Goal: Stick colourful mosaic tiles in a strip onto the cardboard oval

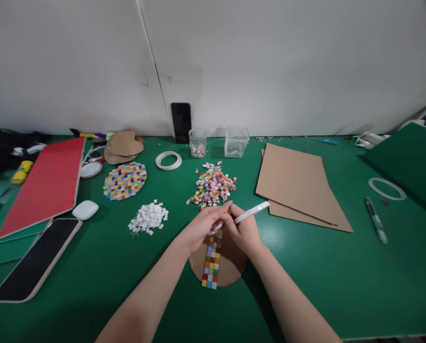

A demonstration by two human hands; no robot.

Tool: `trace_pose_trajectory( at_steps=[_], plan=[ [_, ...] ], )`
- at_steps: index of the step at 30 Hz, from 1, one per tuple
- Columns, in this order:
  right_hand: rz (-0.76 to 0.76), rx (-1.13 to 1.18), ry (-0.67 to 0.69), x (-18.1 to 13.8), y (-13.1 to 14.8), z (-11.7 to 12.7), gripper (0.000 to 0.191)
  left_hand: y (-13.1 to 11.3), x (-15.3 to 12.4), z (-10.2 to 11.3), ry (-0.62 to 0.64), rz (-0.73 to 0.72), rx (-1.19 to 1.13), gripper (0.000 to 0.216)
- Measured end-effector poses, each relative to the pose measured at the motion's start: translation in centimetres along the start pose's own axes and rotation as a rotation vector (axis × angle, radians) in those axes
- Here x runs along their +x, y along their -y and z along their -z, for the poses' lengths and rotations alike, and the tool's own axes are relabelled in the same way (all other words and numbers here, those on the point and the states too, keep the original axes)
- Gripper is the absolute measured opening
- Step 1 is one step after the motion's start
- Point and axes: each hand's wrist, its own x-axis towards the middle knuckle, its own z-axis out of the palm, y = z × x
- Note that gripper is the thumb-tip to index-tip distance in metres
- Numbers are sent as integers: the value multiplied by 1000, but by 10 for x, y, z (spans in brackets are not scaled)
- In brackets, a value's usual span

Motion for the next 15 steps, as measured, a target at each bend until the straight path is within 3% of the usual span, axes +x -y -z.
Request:
trace_pose_trajectory(
  at_steps=[7,15],
  plan=[
    [13,-19,-22,0,1,2,38,3,-2,-9,-26,-118,74,38],
    [-105,148,-124,-1,1,-8,45,13,3,-14,-125,-263,188,42]
  ],
)
